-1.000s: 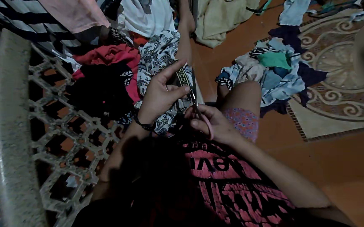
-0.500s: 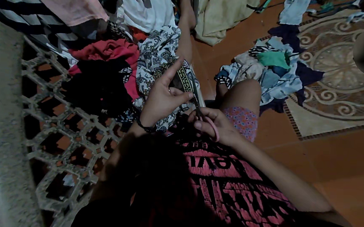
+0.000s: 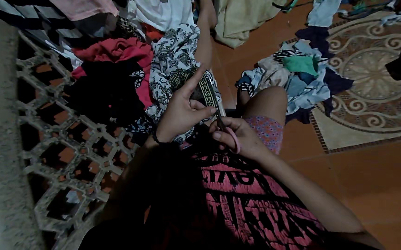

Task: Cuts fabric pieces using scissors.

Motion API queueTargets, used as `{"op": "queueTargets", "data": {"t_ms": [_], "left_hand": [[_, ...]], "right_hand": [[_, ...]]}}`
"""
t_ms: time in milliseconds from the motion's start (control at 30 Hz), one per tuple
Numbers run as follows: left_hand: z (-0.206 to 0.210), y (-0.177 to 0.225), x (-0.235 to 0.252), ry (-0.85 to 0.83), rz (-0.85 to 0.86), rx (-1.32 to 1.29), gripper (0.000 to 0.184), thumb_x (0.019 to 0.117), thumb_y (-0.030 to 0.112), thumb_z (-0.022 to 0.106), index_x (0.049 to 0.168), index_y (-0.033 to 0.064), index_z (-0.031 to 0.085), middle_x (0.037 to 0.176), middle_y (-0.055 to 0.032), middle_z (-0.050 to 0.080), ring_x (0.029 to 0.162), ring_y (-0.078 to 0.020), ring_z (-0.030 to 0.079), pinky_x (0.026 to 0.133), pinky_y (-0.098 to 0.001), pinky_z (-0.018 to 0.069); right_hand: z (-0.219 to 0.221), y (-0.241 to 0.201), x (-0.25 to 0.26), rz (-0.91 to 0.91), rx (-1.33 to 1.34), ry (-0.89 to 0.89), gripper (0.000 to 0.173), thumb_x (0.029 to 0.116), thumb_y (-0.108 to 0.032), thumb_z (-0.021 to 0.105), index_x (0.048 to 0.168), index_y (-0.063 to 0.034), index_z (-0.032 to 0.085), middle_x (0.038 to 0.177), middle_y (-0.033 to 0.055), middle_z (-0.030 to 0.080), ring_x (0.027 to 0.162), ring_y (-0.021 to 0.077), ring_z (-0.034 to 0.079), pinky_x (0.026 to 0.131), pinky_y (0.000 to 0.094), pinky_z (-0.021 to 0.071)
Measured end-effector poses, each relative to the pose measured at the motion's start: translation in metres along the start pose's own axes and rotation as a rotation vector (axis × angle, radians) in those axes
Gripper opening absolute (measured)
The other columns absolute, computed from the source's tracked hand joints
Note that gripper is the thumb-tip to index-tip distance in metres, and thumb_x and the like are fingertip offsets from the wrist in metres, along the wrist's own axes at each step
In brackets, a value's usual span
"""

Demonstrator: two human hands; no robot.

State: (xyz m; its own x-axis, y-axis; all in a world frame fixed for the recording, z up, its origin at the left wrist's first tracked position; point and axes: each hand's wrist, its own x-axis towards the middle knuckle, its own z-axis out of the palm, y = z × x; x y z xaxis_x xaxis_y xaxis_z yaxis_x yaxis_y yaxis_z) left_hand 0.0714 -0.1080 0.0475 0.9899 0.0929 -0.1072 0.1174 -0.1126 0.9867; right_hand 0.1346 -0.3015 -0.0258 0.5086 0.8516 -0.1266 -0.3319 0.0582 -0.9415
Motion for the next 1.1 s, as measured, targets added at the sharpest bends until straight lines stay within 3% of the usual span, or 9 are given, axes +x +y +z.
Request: {"op": "queueTargets", "data": {"t_ms": [100, 133, 200, 233, 333, 567, 833, 933, 1100], "left_hand": [[0.002, -0.005, 0.006, 0.058, 0.014, -0.007, 0.088, 0.0839, -0.01, 0.072, 0.159, 0.0172, 0.036, 0.141, -0.0084, 0.056, 0.05, -0.0052, 0.051, 0.046, -0.0182, 0.0497], [0.001, -0.006, 0.012, 0.098, 0.02, 0.007, 0.075, 0.0892, -0.003, 0.071, 0.156, 0.0095, 0.039, 0.147, -0.0076, 0.054, 0.065, -0.0009, 0.06, 0.06, -0.0172, 0.0544], [0.002, -0.01, 0.019, 0.227, 0.024, 0.014, 0.048, 0.0972, 0.005, 0.064, 0.143, -0.0002, 0.054, 0.139, -0.0079, 0.062, 0.097, -0.0026, 0.068, 0.087, -0.0211, 0.0566], [0.002, -0.013, 0.021, 0.287, 0.032, 0.007, 0.037, 0.0984, 0.004, 0.062, 0.135, -0.0022, 0.061, 0.133, -0.008, 0.066, 0.104, -0.0054, 0.068, 0.092, -0.0237, 0.0562], [0.001, -0.018, 0.023, 0.348, 0.034, -0.048, 0.028, 0.0946, -0.003, 0.064, 0.123, -0.0014, 0.067, 0.118, -0.0044, 0.071, 0.085, -0.0042, 0.068, 0.077, -0.0223, 0.0581], [-0.002, -0.017, 0.021, 0.278, 0.01, -0.147, 0.058, 0.0874, -0.011, 0.067, 0.143, 0.0024, 0.055, 0.142, -0.0054, 0.059, 0.069, -0.0022, 0.062, 0.062, -0.0186, 0.0546], [-0.003, -0.016, 0.016, 0.198, 0.037, -0.165, 0.064, 0.0868, -0.014, 0.066, 0.147, 0.0032, 0.05, 0.144, -0.0056, 0.057, 0.06, 0.0008, 0.056, 0.054, -0.0153, 0.0501], [0.0, -0.009, 0.008, 0.196, 0.003, -0.127, 0.071, 0.0865, -0.015, 0.065, 0.15, 0.0128, 0.051, 0.135, -0.0022, 0.061, 0.048, -0.0006, 0.047, 0.045, -0.0136, 0.0458], [-0.003, -0.01, 0.001, 0.176, -0.01, -0.105, 0.083, 0.0823, -0.02, 0.064, 0.153, 0.0185, 0.046, 0.135, -0.0059, 0.058, 0.043, -0.006, 0.042, 0.04, -0.0172, 0.0446]], "right_hand": [[-0.001, 0.0, -0.001, 0.015, -0.037, -0.001, 0.01, 0.0949, -0.022, 0.069, 0.094, -0.0117, 0.069, 0.067, -0.0112, 0.063, 0.056, -0.0029, 0.057, 0.053, 0.0137, 0.0489], [-0.002, 0.0, -0.002, 0.021, -0.045, -0.006, 0.009, 0.0951, -0.021, 0.069, 0.094, -0.0119, 0.068, 0.067, -0.0118, 0.062, 0.056, -0.0032, 0.057, 0.053, 0.0136, 0.0491], [-0.003, 0.003, -0.003, 0.025, -0.049, -0.013, 0.009, 0.0955, -0.02, 0.068, 0.095, -0.0118, 0.068, 0.068, -0.0124, 0.062, 0.057, -0.0034, 0.058, 0.053, 0.0135, 0.0494], [-0.003, 0.004, -0.004, 0.022, -0.059, -0.016, 0.009, 0.0957, -0.021, 0.067, 0.096, -0.012, 0.068, 0.069, -0.0128, 0.062, 0.057, -0.0037, 0.058, 0.054, 0.0133, 0.0496], [-0.003, 0.006, -0.005, 0.003, -0.038, -0.032, 0.01, 0.0964, -0.022, 0.068, 0.096, -0.0125, 0.068, 0.07, -0.0131, 0.063, 0.058, -0.0037, 0.058, 0.054, 0.0138, 0.0502], [-0.004, 0.006, -0.006, 0.027, 0.025, -0.045, 0.013, 0.0939, -0.026, 0.071, 0.096, -0.0137, 0.069, 0.07, -0.0136, 0.063, 0.058, -0.0035, 0.058, 0.054, 0.014, 0.0501], [-0.007, 0.006, 0.001, 0.003, 0.022, -0.086, 0.022, 0.0945, -0.037, 0.07, 0.097, -0.015, 0.069, 0.074, -0.0135, 0.064, 0.061, -0.0041, 0.058, 0.056, 0.0135, 0.0497], [-0.005, 0.004, 0.002, 0.02, 0.043, -0.069, 0.018, 0.0945, -0.033, 0.071, 0.096, -0.015, 0.07, 0.072, -0.0124, 0.064, 0.06, -0.0035, 0.058, 0.055, 0.0133, 0.0494], [-0.004, 0.003, 0.002, 0.037, 0.013, -0.051, 0.007, 0.0938, -0.022, 0.071, 0.093, -0.0145, 0.07, 0.07, -0.013, 0.064, 0.058, -0.0037, 0.058, 0.053, 0.0132, 0.0499]]}}
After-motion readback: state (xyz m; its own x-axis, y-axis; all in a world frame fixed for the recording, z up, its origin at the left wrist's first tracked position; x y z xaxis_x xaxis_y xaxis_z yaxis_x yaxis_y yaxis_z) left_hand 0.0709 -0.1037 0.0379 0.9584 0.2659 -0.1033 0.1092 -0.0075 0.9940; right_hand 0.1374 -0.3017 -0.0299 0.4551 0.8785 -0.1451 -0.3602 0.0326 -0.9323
